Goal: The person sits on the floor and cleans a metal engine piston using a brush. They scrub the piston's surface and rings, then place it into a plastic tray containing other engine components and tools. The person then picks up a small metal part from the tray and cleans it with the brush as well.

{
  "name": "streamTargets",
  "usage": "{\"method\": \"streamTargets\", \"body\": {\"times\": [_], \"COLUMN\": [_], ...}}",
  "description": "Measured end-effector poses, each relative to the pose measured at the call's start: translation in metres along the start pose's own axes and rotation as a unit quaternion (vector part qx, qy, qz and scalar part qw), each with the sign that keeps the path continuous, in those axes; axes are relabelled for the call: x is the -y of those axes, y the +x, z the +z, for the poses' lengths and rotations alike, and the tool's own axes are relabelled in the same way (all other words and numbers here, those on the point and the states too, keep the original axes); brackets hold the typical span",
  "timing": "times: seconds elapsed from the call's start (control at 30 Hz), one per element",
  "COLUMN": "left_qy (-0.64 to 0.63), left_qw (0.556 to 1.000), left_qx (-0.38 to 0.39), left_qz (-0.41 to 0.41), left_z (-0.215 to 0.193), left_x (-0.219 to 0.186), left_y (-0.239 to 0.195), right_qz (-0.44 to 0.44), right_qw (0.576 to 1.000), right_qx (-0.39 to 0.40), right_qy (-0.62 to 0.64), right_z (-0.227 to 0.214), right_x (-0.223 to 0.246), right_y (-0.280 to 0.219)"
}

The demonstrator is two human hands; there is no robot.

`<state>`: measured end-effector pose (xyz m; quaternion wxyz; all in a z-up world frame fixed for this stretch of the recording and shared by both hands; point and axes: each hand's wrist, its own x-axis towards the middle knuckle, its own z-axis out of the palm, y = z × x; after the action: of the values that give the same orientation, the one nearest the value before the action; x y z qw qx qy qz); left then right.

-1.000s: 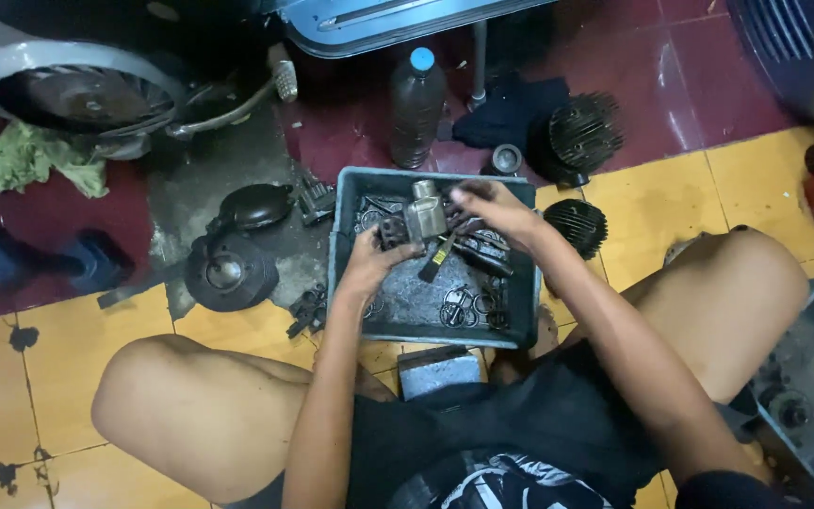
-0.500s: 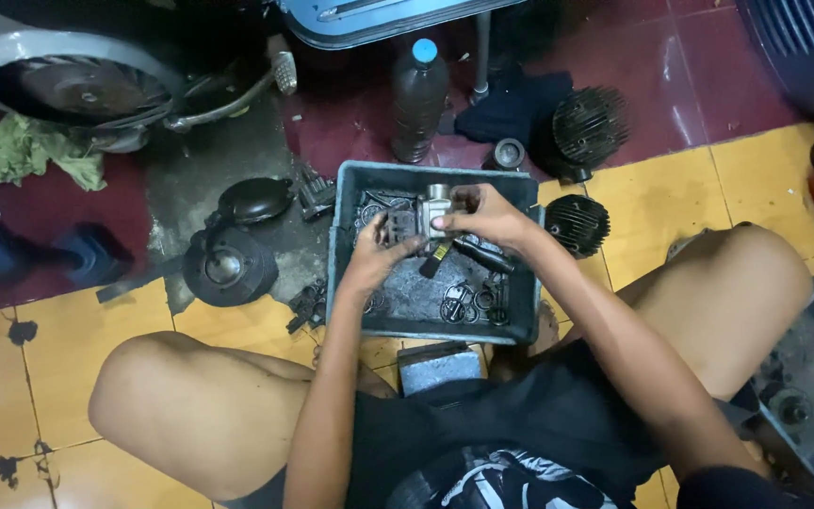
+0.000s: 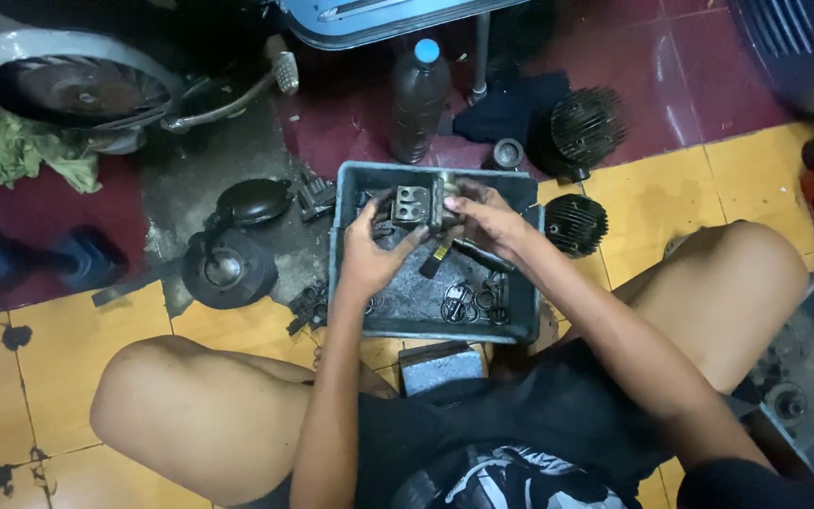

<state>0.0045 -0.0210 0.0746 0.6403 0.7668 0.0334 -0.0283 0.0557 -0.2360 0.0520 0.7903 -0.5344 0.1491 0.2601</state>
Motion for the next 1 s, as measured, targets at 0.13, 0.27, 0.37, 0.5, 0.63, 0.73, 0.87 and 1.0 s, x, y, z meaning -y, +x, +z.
{"method": "streamTargets", "body": {"times": [0.13,0.27,0.37,0.5,0.63,0.73,0.87,1.0], "left_qy": [0.03,0.082,0.13,0.141,-0.001,-0.029,-0.138,-0.276], "left_qw": [0.998,0.993,0.973,0.936,0.902,0.87,0.806,0.723], "left_qx": [-0.036,-0.073,-0.136,-0.319,-0.347,-0.423,-0.47,-0.507], "left_qz": [0.033,-0.043,-0.135,-0.047,-0.256,-0.253,-0.332,-0.381], "left_z": [-0.001,-0.009,-0.023,-0.061,-0.072,-0.078,-0.075,-0.058], "left_x": [0.02,-0.001,0.0,0.056,0.091,0.146,0.194,0.248], "left_y": [0.001,-0.001,-0.001,0.003,0.001,-0.004,-0.013,-0.012], "right_qz": [-0.014,0.002,0.009,0.008,0.007,-0.003,0.019,0.084], "right_qw": [0.999,0.997,0.997,0.994,0.949,0.889,0.829,0.788], "right_qx": [-0.046,-0.075,-0.077,-0.059,-0.076,-0.041,0.031,0.099], "right_qy": [-0.009,0.014,0.009,-0.087,-0.305,-0.455,-0.559,-0.601], "right_z": [0.01,0.038,0.054,0.124,0.146,0.183,0.214,0.221], "right_x": [-0.007,-0.02,-0.054,-0.06,-0.091,-0.087,-0.094,-0.108], "right_y": [0.007,0.021,0.059,0.078,0.136,0.14,0.149,0.17]}}
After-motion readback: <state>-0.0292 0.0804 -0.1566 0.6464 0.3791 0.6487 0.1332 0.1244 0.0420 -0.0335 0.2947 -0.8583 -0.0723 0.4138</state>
